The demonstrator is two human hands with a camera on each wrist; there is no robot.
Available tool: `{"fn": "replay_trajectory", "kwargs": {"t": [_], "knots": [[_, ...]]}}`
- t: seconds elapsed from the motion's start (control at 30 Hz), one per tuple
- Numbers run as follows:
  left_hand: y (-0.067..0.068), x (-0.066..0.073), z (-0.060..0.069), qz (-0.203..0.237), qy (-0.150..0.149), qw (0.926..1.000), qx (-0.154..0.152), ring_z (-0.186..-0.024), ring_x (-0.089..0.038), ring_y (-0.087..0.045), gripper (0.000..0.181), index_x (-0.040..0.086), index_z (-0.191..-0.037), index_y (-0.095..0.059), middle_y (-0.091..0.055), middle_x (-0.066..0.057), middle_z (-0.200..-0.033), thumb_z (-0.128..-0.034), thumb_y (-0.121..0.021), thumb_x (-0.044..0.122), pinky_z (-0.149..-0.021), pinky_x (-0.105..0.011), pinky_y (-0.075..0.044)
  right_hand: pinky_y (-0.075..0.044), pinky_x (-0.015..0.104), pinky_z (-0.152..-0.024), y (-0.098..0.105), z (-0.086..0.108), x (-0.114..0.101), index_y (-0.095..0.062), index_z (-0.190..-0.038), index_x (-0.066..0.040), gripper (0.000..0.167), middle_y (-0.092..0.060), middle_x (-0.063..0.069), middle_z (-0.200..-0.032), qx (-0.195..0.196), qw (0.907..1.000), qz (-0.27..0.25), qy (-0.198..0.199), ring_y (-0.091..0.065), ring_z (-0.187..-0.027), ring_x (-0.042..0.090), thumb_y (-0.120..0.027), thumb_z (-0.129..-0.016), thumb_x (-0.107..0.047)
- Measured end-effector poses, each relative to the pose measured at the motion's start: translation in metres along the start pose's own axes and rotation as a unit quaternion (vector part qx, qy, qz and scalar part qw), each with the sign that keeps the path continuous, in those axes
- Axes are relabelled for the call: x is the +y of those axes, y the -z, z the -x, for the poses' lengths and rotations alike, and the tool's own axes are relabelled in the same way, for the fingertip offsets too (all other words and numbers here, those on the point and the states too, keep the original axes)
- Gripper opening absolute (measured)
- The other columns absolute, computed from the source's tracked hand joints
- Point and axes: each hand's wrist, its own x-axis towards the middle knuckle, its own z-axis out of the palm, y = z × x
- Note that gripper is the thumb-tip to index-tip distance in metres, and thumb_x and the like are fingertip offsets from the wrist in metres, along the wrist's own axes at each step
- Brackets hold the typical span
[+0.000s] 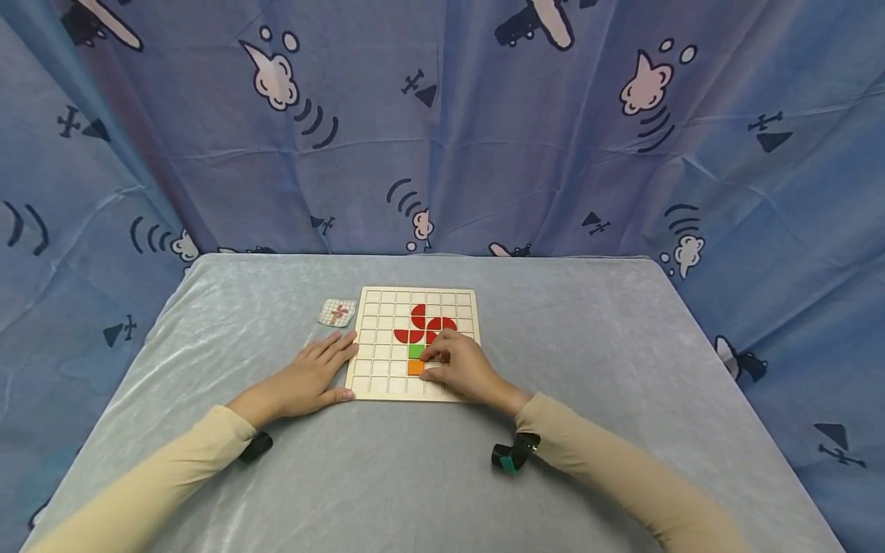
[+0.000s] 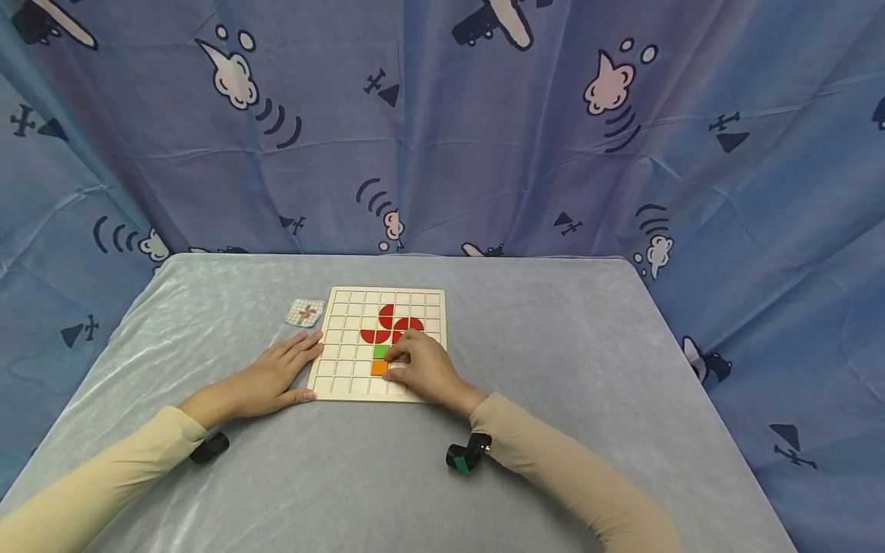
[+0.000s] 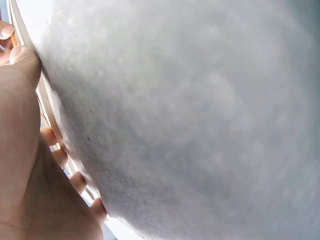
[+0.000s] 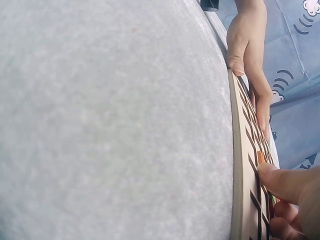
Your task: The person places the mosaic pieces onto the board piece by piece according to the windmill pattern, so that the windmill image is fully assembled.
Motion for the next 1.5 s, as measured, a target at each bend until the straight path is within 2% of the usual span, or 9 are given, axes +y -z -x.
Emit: {"fn": "replay_trajectory", "kwargs": {"t": [0.37,0.67,0.83,1.0,1.27,1.37,1.5], "knots": [[0.001,0.002,-0.001,0.0,0.001,1.0,0.001,-0.153,-0.042,-0.017,0.08,0.003,-0.156,-0.027,-0.018,-0.016,-0.166,-0.0967,-0.058,0.048,-0.119,-0.064,-0.02,-0.044,0.02,-0.071,0.003,0.003,0.004,-0.079,-0.094,-0.013,0.022,-0.065,0.0,-0.088,0.007,0.9998,-0.013,0.014,-0.057,-0.078,0.014,-0.087,-0.074,-0.017],[0.002,0.002,0.0,-0.001,0.004,1.0,-0.004,-0.153,-0.042,-0.017,0.08,0.003,-0.156,-0.026,-0.017,-0.016,-0.166,-0.097,-0.057,0.048,-0.119,-0.065,-0.02,-0.05,0.022,-0.071,0.026,0.015,0.009,-0.077,-0.104,-0.01,0.023,-0.068,0.008,-0.098,-0.012,0.9983,-0.051,0.025,-0.061,-0.082,0.016,-0.082,-0.082,-0.015],[0.0,0.002,-0.001,-0.004,0.004,0.9999,-0.01,-0.153,-0.042,-0.015,0.08,0.004,-0.157,-0.025,-0.015,-0.016,-0.167,-0.0974,-0.056,0.049,-0.119,-0.064,-0.02,-0.052,0.027,-0.074,0.046,0.027,0.019,-0.076,-0.11,-0.01,0.027,-0.069,0.007,-0.104,-0.014,0.9978,-0.06,0.026,-0.063,-0.086,0.016,-0.08,-0.083,-0.016],[0.001,0.001,-0.001,-0.006,0.003,0.9999,-0.01,-0.153,-0.042,-0.016,0.081,0.004,-0.156,-0.025,-0.016,-0.016,-0.167,-0.0972,-0.056,0.049,-0.119,-0.064,-0.02,-0.053,0.031,-0.077,0.066,0.045,0.034,-0.074,-0.114,-0.011,0.031,-0.069,0.007,-0.109,-0.017,0.9978,-0.06,0.025,-0.063,-0.09,0.021,-0.079,-0.084,-0.015],[0.004,0.002,0.0,-0.004,0.008,0.9999,-0.012,-0.153,-0.042,-0.016,0.081,0.003,-0.156,-0.025,-0.016,-0.016,-0.167,-0.0972,-0.057,0.048,-0.119,-0.065,-0.02,-0.052,0.031,-0.081,0.089,0.072,0.058,-0.073,-0.117,-0.013,0.033,-0.068,0.003,-0.114,-0.051,0.996,-0.07,0.021,-0.061,-0.099,0.025,-0.079,-0.084,-0.015],[0.004,0.003,0.001,-0.003,0.008,0.9999,-0.013,-0.153,-0.042,-0.016,0.08,0.003,-0.156,-0.026,-0.016,-0.016,-0.167,-0.0973,-0.057,0.048,-0.119,-0.065,-0.02,-0.051,0.03,-0.081,0.095,0.081,0.066,-0.074,-0.116,-0.012,0.032,-0.068,0.002,-0.114,-0.057,0.9948,-0.08,0.025,-0.061,-0.102,0.022,-0.078,-0.084,-0.014],[0.003,0.002,0.0,-0.003,0.006,0.9999,-0.012,-0.153,-0.042,-0.016,0.08,0.003,-0.156,-0.025,-0.016,-0.016,-0.167,-0.0972,-0.057,0.048,-0.119,-0.065,-0.02,-0.049,0.029,-0.082,0.103,0.09,0.077,-0.075,-0.114,-0.011,0.03,-0.067,0.003,-0.115,-0.066,0.9934,-0.09,0.025,-0.06,-0.104,0.013,-0.078,-0.084,-0.014]]}}
